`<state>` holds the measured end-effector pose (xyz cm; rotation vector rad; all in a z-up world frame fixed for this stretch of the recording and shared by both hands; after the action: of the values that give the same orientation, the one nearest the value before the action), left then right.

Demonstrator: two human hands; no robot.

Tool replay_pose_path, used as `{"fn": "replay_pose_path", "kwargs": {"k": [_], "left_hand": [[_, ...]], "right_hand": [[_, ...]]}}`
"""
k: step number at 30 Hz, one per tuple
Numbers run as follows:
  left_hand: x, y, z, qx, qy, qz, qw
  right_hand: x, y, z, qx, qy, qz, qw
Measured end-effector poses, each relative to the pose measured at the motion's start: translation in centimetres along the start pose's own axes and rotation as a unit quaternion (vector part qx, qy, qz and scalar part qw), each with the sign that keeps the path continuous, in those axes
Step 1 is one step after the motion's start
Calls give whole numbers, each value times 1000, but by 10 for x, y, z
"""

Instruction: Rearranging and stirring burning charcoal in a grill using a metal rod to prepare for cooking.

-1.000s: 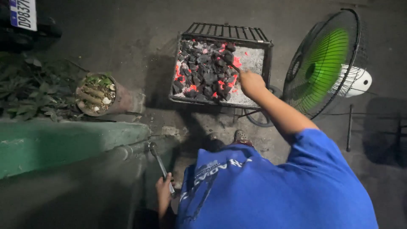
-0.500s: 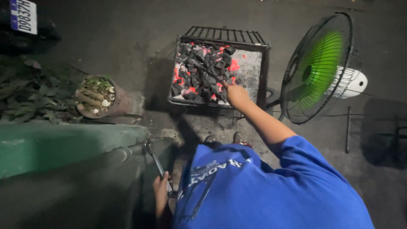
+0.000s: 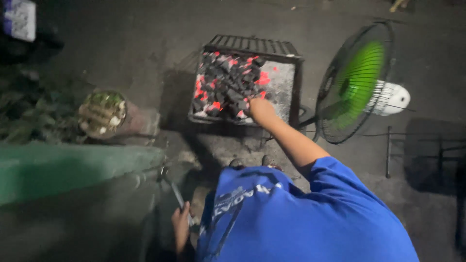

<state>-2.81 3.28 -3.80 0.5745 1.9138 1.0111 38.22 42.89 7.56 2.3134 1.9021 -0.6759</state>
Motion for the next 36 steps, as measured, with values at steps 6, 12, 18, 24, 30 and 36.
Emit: {"fn": "replay_pose_path", "kwargs": {"k": [6,12,18,24,30,36], "left_hand": [[13,-9,-3,154,-24,25,987],[11,-11,5,-67,-4,-3,998],[-3,12,1,-39,-11,-3,999],[4,9,2,-21,-27,57,998],[-9,-21,-13,-30,-9,3,1000],[-22,-11,-11,86,-26,-11,996]], "right_hand": [[34,-11,-11,-42,164,-6,986],[17,7,8,10,102,-3,995],[-1,-22,-6,-16,109,-7,994],[53,-4,80,-166,-8,-111,980],[-17,31,-33,-201,64,-95,973],[-65,-1,-34,-272,-41,-42,961]]}}
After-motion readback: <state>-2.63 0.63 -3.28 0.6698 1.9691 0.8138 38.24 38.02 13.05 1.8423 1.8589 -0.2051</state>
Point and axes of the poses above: each hand's wrist, its own x-axis towards the middle knuckle, its own z-axis out of the palm, y = z × x, the point moved 6 cm from there along x, towards the middle knuckle, and after that the axes turned 14 degrees about z, right-handed, at the moved point
